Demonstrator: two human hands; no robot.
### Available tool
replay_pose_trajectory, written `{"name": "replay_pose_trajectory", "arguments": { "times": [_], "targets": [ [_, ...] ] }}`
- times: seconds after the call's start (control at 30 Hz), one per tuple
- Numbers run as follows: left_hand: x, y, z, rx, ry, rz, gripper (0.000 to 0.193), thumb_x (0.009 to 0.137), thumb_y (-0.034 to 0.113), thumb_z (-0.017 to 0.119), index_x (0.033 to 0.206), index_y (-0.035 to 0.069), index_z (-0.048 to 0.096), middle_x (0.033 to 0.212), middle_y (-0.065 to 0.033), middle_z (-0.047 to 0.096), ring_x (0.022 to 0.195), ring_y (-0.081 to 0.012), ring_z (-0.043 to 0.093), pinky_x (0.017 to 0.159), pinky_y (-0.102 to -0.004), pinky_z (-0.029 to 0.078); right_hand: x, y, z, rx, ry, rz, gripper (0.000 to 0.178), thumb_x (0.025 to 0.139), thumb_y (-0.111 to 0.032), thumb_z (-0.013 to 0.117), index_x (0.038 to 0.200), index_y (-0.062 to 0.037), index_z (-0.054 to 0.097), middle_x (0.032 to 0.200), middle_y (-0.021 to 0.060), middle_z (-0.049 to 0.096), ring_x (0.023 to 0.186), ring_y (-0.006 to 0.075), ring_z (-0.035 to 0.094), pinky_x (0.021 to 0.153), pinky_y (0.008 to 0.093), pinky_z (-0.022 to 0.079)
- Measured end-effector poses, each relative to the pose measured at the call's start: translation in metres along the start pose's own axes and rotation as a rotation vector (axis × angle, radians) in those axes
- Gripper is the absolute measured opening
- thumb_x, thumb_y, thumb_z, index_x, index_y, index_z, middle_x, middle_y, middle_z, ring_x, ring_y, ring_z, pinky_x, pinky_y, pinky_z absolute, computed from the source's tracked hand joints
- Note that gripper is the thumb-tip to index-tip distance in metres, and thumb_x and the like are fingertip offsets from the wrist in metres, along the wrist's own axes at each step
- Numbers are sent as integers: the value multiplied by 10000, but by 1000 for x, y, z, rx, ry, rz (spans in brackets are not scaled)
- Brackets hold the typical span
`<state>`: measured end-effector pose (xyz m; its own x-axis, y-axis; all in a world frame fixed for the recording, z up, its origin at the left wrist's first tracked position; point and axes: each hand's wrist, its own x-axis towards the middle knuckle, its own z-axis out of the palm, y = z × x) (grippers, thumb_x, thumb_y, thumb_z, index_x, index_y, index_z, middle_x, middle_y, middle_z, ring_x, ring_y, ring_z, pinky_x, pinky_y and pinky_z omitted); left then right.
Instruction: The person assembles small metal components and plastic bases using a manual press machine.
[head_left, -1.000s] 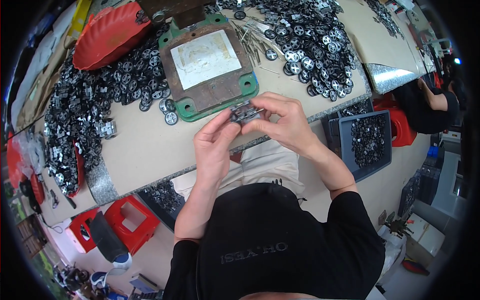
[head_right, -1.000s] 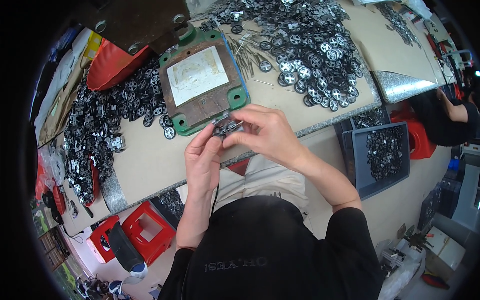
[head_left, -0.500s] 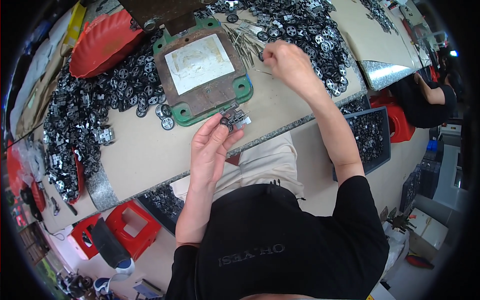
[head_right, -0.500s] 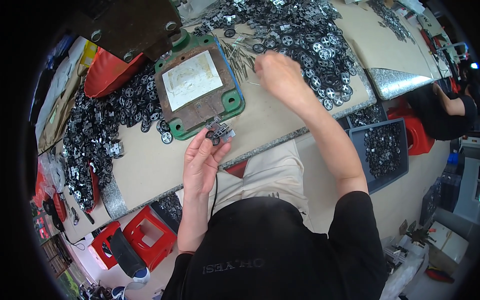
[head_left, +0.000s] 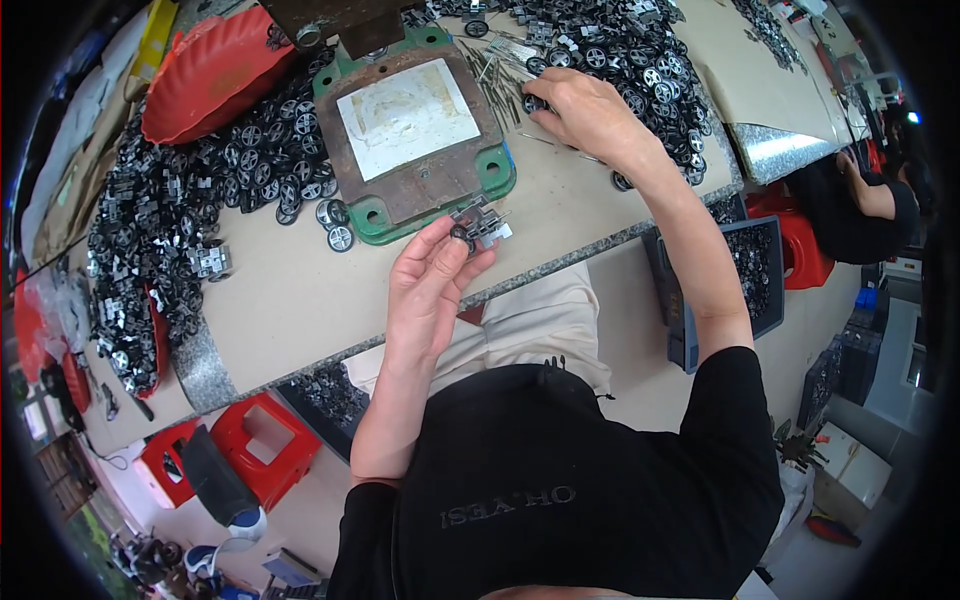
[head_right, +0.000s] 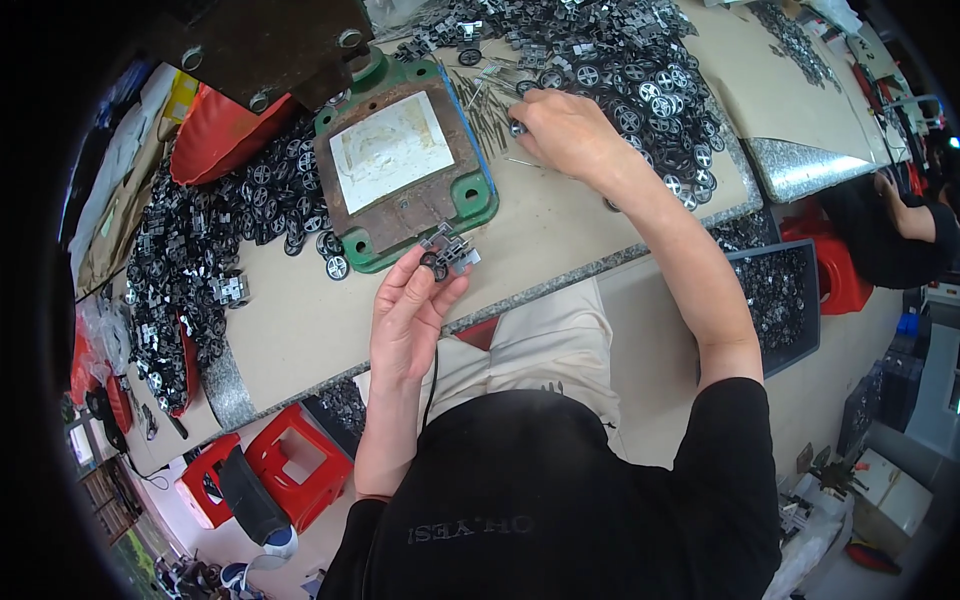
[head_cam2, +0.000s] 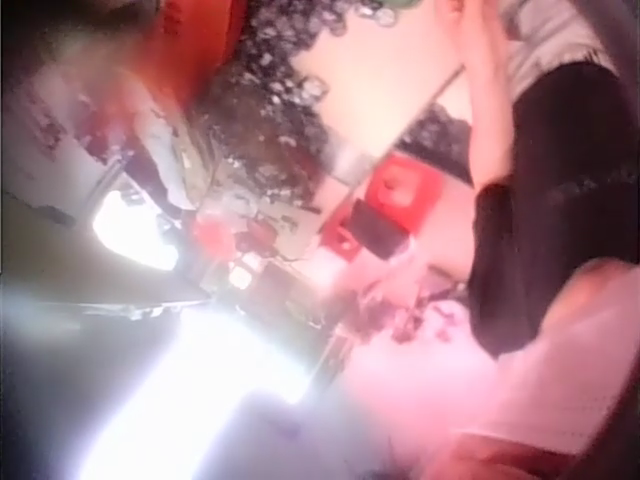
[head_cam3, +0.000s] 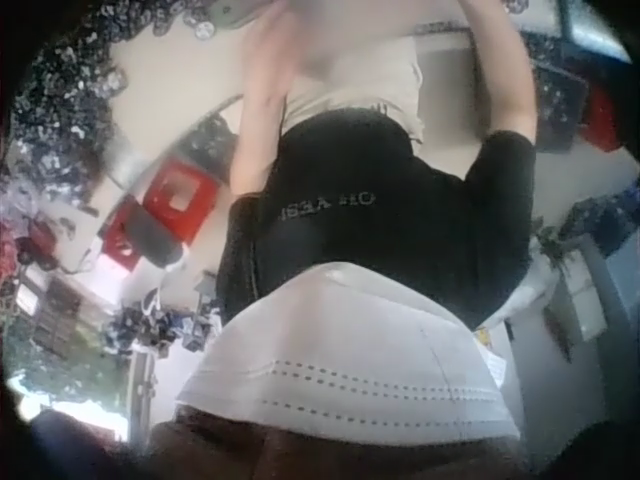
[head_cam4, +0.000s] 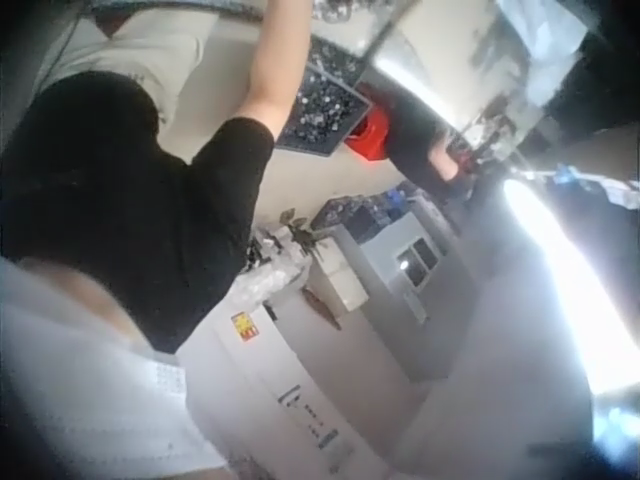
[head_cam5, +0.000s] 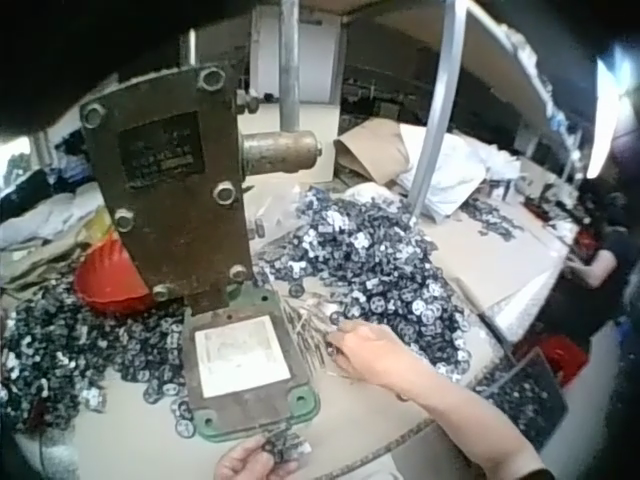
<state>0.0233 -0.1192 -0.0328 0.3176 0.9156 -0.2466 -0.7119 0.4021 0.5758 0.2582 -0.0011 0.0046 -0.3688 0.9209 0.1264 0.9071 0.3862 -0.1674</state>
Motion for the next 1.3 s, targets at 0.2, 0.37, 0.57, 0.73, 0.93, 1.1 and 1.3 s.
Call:
{"name": "replay_pose_trajectory", "arguments": {
  "times": [0.2, 0.37, 0.57, 0.73, 0.93, 1.1, 1.3],
  "targets": [
    [-1, 2, 2, -6, 19, 7, 274, 881, 26, 527, 1150, -8, 489, 1058, -135, 598, 932, -220, 610, 827, -347, 518, -14, -17, -10, -5, 187, -100, 282, 805, -133, 593, 1055, -4, 574, 932, 113, 595, 817, 239, 597, 691, 323, 488],
    [2, 2, 7, 30, 2, 63, 284, 863, 25, 559, 1137, -12, 496, 1010, -116, 606, 892, -197, 614, 814, -334, 518, -51, -41, -13, 1210, -188, 97, 303, 890, -163, 533, 1152, -11, 536, 945, 22, 602, 710, 44, 509, 604, 175, 419],
    [1, 1, 12, 106, 43, 79, 299, 843, 12, 588, 1127, -24, 502, 999, -118, 605, 865, -184, 614, 795, -313, 511, -68, -54, -2, 1444, -243, 114, 393, 884, -241, 563, 1188, 4, 513, 1015, 44, 613, 732, 57, 524, 609, 184, 424],
    [0, 1, 12, 138, 49, 106, 303, 838, 11, 594, 1125, -25, 504, 1005, -123, 607, 864, -183, 615, 793, -304, 509, -67, -55, -3, 1446, -232, 110, 390, 882, -232, 567, 1190, 2, 514, 1024, 48, 613, 735, 57, 527, 611, 183, 424],
    [-1, 1, 12, 154, 64, 127, 305, 830, 10, 604, 1117, -27, 508, 1003, -126, 611, 868, -179, 615, 791, -298, 510, -66, -57, 0, 1458, -216, 87, 365, 881, -191, 569, 1188, -1, 519, 1026, 49, 616, 759, 55, 538, 613, 178, 425],
    [-2, 1, 13, 206, 79, 165, 320, 814, -14, 614, 1116, -36, 508, 1008, -133, 610, 872, -173, 616, 786, -280, 510, -68, -58, -2, 1458, -193, 123, 356, 873, -178, 582, 1181, -5, 536, 1018, 46, 620, 759, 50, 539, 622, 175, 429],
    [-3, -2, 12, 342, 107, 287, 336, 785, -67, 625, 1105, -49, 526, 984, -122, 616, 869, -150, 609, 777, -252, 500, -68, -64, -3, 1469, -220, 222, 308, 870, -77, 572, 1170, -9, 554, 939, -2, 589, 823, 51, 506, 754, 193, 437]
  ]
}}
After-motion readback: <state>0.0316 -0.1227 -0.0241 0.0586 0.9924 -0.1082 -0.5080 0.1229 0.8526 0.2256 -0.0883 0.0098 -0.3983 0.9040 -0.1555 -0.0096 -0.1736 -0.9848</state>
